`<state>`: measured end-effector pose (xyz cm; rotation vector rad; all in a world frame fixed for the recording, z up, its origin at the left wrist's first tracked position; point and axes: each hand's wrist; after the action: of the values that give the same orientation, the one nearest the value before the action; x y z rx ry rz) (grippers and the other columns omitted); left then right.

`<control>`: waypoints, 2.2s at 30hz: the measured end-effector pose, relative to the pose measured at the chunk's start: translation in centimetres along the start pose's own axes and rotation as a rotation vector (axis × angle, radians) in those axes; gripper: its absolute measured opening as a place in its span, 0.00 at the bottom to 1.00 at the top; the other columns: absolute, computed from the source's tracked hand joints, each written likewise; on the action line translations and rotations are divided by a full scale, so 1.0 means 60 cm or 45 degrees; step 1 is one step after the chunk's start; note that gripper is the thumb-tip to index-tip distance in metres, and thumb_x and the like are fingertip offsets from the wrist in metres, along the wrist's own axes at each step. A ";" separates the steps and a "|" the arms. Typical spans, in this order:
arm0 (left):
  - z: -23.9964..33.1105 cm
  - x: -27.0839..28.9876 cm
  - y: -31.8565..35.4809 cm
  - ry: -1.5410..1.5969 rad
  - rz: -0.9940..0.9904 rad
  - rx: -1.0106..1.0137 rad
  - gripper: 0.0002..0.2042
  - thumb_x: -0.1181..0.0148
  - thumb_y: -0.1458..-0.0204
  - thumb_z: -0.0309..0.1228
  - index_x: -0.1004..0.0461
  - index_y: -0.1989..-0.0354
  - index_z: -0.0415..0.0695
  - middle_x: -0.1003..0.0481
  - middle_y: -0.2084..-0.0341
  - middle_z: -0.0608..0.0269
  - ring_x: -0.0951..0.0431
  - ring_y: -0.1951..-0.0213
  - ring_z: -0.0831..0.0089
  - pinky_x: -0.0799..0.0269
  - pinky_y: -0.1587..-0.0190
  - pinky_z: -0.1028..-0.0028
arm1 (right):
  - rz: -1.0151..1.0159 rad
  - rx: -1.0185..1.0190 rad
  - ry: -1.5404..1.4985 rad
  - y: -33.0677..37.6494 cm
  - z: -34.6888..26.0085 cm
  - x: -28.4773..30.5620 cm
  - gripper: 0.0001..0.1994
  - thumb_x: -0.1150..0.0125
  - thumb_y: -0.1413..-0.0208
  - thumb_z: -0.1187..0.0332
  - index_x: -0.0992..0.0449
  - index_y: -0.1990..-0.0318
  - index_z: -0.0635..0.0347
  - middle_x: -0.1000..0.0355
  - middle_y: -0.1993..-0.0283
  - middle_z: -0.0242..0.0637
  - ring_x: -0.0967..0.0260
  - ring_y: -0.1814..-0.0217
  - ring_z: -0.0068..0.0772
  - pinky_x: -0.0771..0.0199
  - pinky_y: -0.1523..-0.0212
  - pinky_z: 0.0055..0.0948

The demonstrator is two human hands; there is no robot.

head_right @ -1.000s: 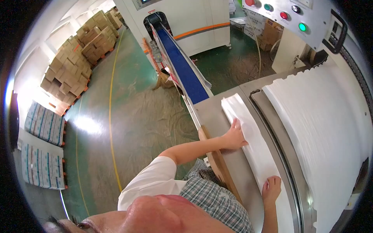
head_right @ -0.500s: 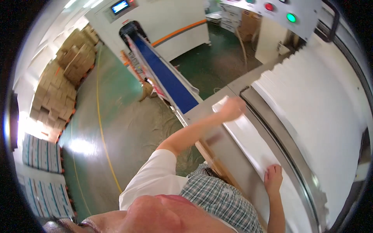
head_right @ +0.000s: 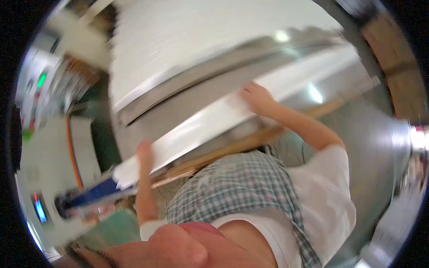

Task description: Taking large stacks of white paper from a pile and arranging them on a metal sorting or machine surface.

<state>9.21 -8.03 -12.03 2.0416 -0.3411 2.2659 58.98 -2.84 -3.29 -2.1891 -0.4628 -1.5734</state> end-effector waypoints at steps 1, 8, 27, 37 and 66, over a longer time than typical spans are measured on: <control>-0.038 0.004 0.025 0.056 0.093 0.101 0.09 0.55 0.51 0.28 0.30 0.65 0.40 0.29 0.67 0.51 0.31 0.61 0.55 0.37 0.60 0.60 | 0.044 -0.001 0.036 0.009 0.022 -0.001 0.16 0.43 0.71 0.76 0.33 0.68 0.59 0.37 0.61 0.40 0.41 0.56 0.43 0.34 0.58 0.35; -0.061 0.090 0.022 -0.449 -0.009 0.758 0.16 0.60 0.47 0.40 0.29 0.67 0.41 0.28 0.68 0.52 0.30 0.64 0.54 0.36 0.63 0.57 | 0.148 -0.226 0.225 0.076 0.202 0.054 0.12 0.44 0.68 0.75 0.33 0.69 0.59 0.37 0.64 0.38 0.40 0.57 0.39 0.33 0.60 0.33; 0.233 0.017 -0.104 -0.225 -0.136 0.917 0.23 0.66 0.47 0.52 0.30 0.59 0.50 0.32 0.53 0.65 0.42 0.46 0.58 0.53 0.48 0.49 | 0.291 -1.148 0.768 0.206 0.713 0.238 0.22 0.42 0.66 0.72 0.33 0.57 0.47 0.36 0.55 0.38 0.41 0.50 0.44 0.38 0.54 0.43; 0.238 0.015 -0.097 -0.232 -0.064 0.926 0.25 0.68 0.47 0.53 0.29 0.60 0.47 0.31 0.56 0.61 0.42 0.47 0.59 0.51 0.49 0.52 | 0.279 -1.320 0.790 0.219 0.754 0.187 0.25 0.46 0.60 0.65 0.38 0.50 0.51 0.41 0.47 0.44 0.46 0.43 0.48 0.44 0.49 0.48; 0.530 0.027 -0.186 0.242 -0.116 0.062 0.12 0.48 0.53 0.36 0.30 0.62 0.43 0.29 0.62 0.54 0.32 0.57 0.57 0.45 0.50 0.60 | -0.939 -0.477 -0.606 0.131 0.517 0.121 0.19 0.41 0.56 0.52 0.28 0.60 0.54 0.31 0.68 0.37 0.35 0.67 0.30 0.34 0.65 0.29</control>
<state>42.20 -4.09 -6.26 1.8025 -0.1774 2.4085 90.39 6.18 -6.21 -2.9041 -1.3390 -1.5282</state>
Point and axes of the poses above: each hand's wrist, its own y-axis away from the middle knuckle, its own x-axis out of the back of the hand, z = x × y
